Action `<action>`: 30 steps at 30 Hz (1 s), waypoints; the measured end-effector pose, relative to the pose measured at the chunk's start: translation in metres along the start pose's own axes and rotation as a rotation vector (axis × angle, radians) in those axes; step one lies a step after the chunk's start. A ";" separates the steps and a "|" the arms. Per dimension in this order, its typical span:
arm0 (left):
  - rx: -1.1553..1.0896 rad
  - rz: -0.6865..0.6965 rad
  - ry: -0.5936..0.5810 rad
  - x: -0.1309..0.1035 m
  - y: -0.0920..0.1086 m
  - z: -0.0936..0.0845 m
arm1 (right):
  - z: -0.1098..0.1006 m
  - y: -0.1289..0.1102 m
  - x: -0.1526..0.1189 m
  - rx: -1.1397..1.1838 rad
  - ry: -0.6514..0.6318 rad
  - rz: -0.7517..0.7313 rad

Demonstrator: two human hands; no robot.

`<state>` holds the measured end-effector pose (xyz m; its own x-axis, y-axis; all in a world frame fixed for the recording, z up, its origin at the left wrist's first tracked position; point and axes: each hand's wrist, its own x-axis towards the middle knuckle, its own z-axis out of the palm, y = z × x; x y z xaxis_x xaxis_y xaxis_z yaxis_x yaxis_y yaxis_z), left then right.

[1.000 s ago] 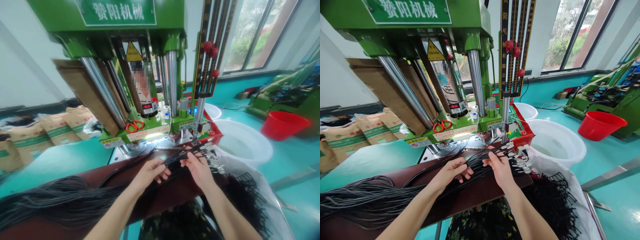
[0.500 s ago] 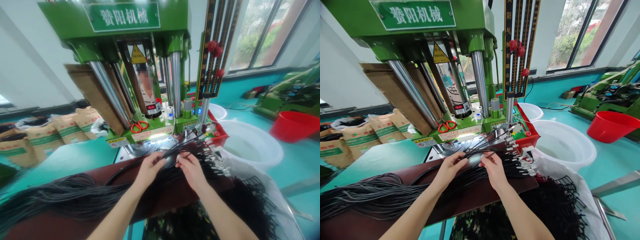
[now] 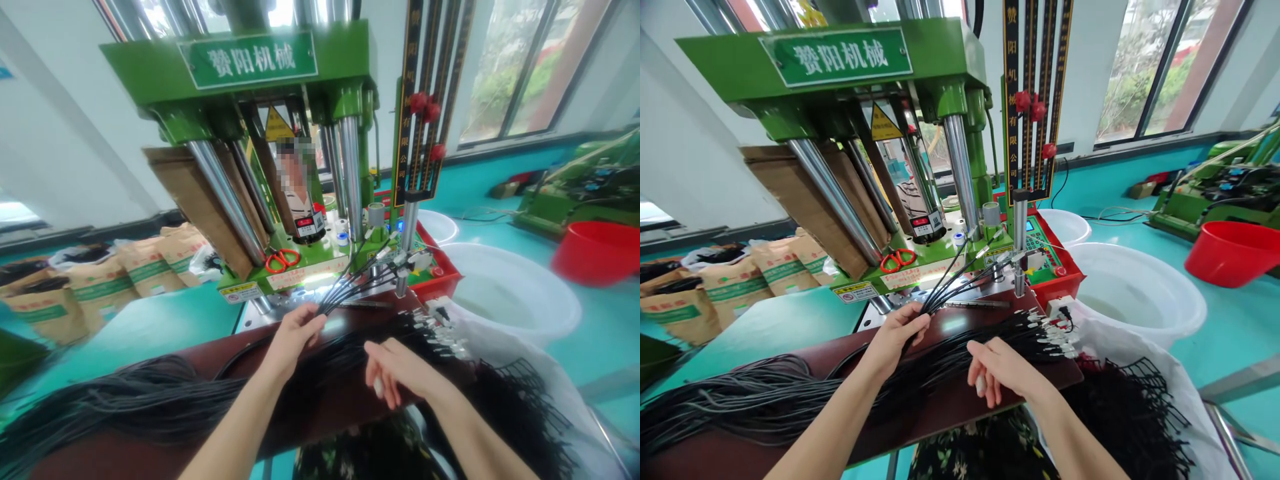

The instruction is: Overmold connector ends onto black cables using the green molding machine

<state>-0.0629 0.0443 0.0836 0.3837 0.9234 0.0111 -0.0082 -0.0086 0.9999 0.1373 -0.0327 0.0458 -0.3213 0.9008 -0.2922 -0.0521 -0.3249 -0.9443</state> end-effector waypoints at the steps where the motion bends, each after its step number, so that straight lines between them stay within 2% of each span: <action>1: 0.008 -0.006 -0.012 -0.001 0.001 0.001 | -0.001 -0.004 0.000 0.075 0.032 -0.105; 3: 0.017 -0.018 -0.035 -0.002 0.002 0.003 | -0.002 -0.014 0.004 0.279 0.107 -0.355; 5: 0.025 -0.035 -0.062 -0.002 0.002 0.007 | -0.002 -0.026 0.011 0.431 0.121 -0.549; 8: 0.033 -0.078 -0.102 -0.008 -0.002 0.014 | -0.001 -0.043 0.022 0.534 0.078 -0.657; 11: 0.051 -0.125 -0.132 -0.028 -0.010 0.020 | 0.001 -0.053 0.025 0.572 0.135 -0.640; 13: 0.122 -0.182 -0.229 -0.049 -0.014 0.022 | 0.003 -0.053 0.020 0.557 0.150 -0.573; 14: 0.163 -0.223 -0.315 -0.060 -0.015 0.022 | 0.006 -0.050 0.016 0.523 0.106 -0.523; 16: 0.217 -0.298 -0.512 -0.080 -0.016 0.023 | 0.014 -0.041 0.006 0.431 -0.071 -0.407; 18: 0.147 -0.328 -0.627 -0.094 -0.018 0.030 | 0.025 -0.025 -0.003 0.343 -0.234 -0.330; 19: 0.058 -0.324 -0.621 -0.098 -0.020 0.035 | 0.032 -0.016 -0.007 0.300 -0.268 -0.295; 20: -0.051 -0.316 -0.565 -0.100 -0.024 0.042 | 0.038 -0.006 -0.009 0.262 -0.261 -0.246; 22: -0.271 -0.309 -0.358 -0.099 -0.035 0.057 | 0.046 0.012 -0.013 0.193 -0.212 -0.096; 24: -0.395 -0.323 -0.178 -0.097 -0.048 0.071 | 0.047 0.021 -0.012 0.181 -0.173 0.006; 26: -0.434 -0.364 -0.137 -0.095 -0.059 0.078 | 0.040 0.019 -0.009 0.262 -0.119 -0.052; 28: -0.436 -0.400 -0.170 -0.094 -0.065 0.081 | 0.027 0.006 -0.003 0.354 -0.048 -0.211; 30: -0.403 -0.413 -0.192 -0.094 -0.066 0.081 | 0.014 -0.012 0.004 0.326 -0.008 -0.342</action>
<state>-0.0238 -0.0726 0.0173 0.5888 0.7337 -0.3391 -0.1582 0.5160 0.8418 0.1233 -0.0297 0.0578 -0.2411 0.9700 0.0297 -0.4502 -0.0847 -0.8889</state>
